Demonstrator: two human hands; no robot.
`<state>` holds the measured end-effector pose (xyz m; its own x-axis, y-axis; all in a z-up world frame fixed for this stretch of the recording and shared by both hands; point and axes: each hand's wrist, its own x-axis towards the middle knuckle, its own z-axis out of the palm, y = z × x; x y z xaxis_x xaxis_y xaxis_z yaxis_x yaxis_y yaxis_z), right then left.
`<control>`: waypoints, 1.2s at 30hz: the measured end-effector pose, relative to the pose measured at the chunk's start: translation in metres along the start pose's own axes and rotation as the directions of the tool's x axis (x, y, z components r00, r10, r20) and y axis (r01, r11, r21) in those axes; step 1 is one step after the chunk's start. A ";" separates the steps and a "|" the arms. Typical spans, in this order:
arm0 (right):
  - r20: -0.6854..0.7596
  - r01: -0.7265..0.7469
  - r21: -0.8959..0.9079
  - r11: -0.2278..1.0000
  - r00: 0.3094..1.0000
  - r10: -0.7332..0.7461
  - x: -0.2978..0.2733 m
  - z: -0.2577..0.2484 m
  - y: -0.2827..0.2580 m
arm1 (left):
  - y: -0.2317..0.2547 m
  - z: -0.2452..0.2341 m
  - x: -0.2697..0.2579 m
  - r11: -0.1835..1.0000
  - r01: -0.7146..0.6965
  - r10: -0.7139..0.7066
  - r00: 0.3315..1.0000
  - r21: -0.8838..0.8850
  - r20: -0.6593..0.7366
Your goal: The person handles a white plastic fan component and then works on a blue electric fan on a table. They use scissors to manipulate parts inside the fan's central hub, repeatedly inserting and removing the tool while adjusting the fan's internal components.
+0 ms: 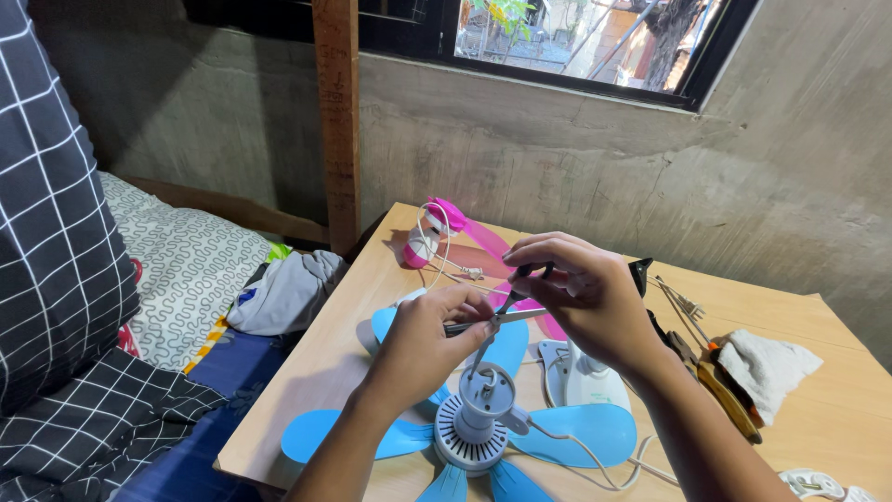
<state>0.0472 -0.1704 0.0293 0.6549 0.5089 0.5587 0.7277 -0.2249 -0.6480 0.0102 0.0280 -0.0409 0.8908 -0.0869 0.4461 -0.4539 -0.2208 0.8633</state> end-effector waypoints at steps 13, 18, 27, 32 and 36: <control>0.021 0.065 -0.087 0.994 0.998 -0.063 0.002 -0.002 -0.009 | 0.003 -0.003 -0.001 1.000 -0.007 0.007 1.000 0.028 -0.002; 0.022 0.026 -0.080 0.996 0.999 -0.025 0.003 0.000 -0.007 | 0.001 -0.003 -0.003 0.999 0.048 -0.048 0.999 -0.024 -0.001; 0.071 0.038 -0.314 0.949 0.997 -0.017 0.007 -0.004 -0.023 | 0.012 -0.009 -0.010 0.930 -0.236 0.261 0.964 0.282 -0.054; 0.205 0.196 -0.477 0.857 0.973 -0.109 0.013 0.002 -0.035 | 0.033 -0.001 -0.008 0.910 -0.285 0.337 0.932 0.302 -0.136; 0.223 0.248 -0.570 0.783 0.964 -0.143 0.018 0.012 -0.048 | 0.046 0.006 -0.011 0.935 -0.184 0.245 0.953 0.302 -0.177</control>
<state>0.0215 -0.1403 0.0640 0.4820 0.7081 0.5160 0.8487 -0.5236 -0.0742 -0.0201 0.0130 -0.0079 0.7337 0.0350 0.6786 -0.5817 -0.4837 0.6539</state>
